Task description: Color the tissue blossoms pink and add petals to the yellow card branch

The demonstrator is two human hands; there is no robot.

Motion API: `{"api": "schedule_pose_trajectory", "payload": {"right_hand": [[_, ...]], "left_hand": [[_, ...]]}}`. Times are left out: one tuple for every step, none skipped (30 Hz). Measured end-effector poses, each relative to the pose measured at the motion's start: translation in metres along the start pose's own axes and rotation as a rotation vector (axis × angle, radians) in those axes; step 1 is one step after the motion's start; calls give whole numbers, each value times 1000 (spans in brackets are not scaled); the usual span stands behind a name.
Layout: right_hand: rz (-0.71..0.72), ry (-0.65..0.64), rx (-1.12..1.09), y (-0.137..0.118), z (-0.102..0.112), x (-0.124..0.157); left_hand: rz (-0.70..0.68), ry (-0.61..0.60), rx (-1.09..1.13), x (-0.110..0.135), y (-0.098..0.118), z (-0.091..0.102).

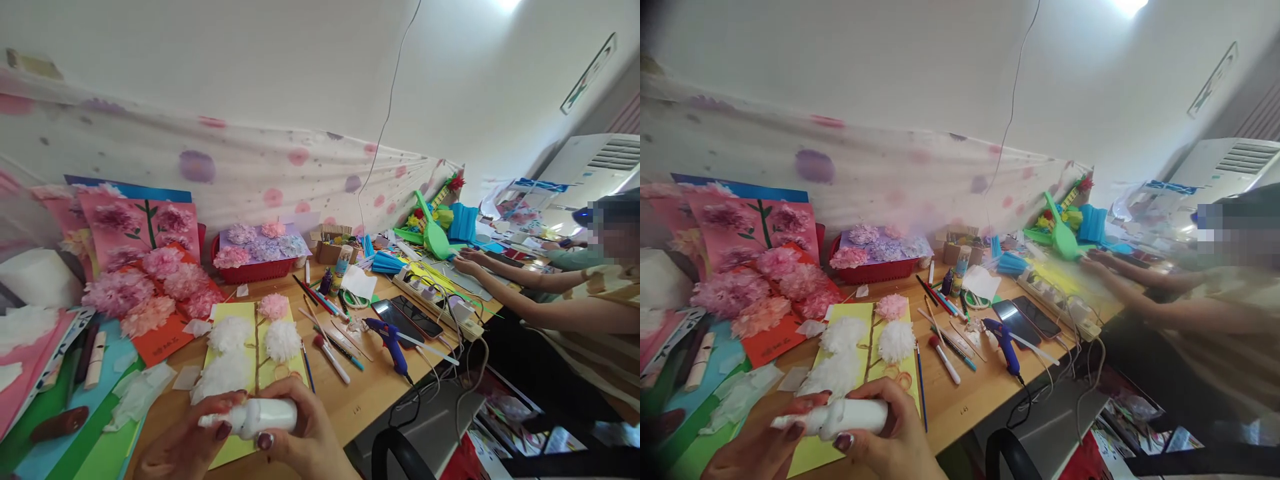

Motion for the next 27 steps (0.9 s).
{"api": "schedule_pose_trajectory", "payload": {"right_hand": [[9,13,-65,2,0,-2],[26,29,-120,4,1,-5],[49,49,-157,5,1,-6],[73,67,-175,5,1,-8],[94,79,-177,4,2,-8],[105,79,-169,3,3,-8],[106,70,-158,1,4,-8],[103,61,-148,-1,6,-8],[91,55,-137,-2,9,-8],[72,55,-125,-2,12,-9],[50,66,-116,-1,15,-9],[22,79,-112,2,18,-11],[-16,93,-114,5,21,-12],[-65,102,-114,9,24,-13],[-123,105,-108,13,25,-15],[-181,105,-95,16,26,-16],[-235,100,-73,18,26,-18],[-277,97,-48,19,26,-19],[-299,102,-29,18,26,-20],[-303,111,-20,16,26,-20],[-296,122,-19,14,26,-21],[-284,130,-19,11,27,-20],[-272,134,-14,8,27,-20],[-261,137,-6,5,28,-19],[-248,135,8,3,29,-18],[-228,138,22,1,30,-17],[-200,152,27,0,31,-16]], "left_hand": [[-46,4,-27,-1,1,1],[-96,1,-65,-2,1,2],[-150,-8,-113,-3,2,2],[-200,-25,-173,-3,3,3],[-246,-38,-239,-4,3,3],[-282,-54,-309,-3,2,4],[-306,-76,-377,-3,1,5],[-315,-104,-436,-3,-1,5],[-317,-131,-478,-3,-2,6],[-310,-156,-504,-2,-3,6],[-297,-184,-512,-2,-3,6],[-283,-211,-507,-2,-3,5],[-271,-235,-493,-2,-2,4],[-261,-262,-475,-2,-1,2],[-255,-293,-457,-2,1,0],[-252,-325,-441,-2,3,-2],[-256,-356,-427,-3,5,-4],[-264,-378,-421,-4,7,-5],[-274,-393,-421,-5,9,-6],[-284,-395,-429,-6,10,-7],[-294,-390,-441,-7,11,-7],[-301,-384,-457,-9,12,-7],[-303,-379,-474,-10,13,-7],[-299,-380,-491,-12,14,-8],[-290,-386,-506,-13,14,-8],[-275,-397,-520,-14,15,-9],[-260,-411,-530,-14,17,-10]]}}
Point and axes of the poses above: each hand's wrist, its own x-axis away from the middle knuckle, its own z-axis out of the back of the hand, y = z × x, the point moved 1 cm from there along -x, towards the middle knuckle, and after that the axes turned 11 degrees about -z, right-handed, at the moved point
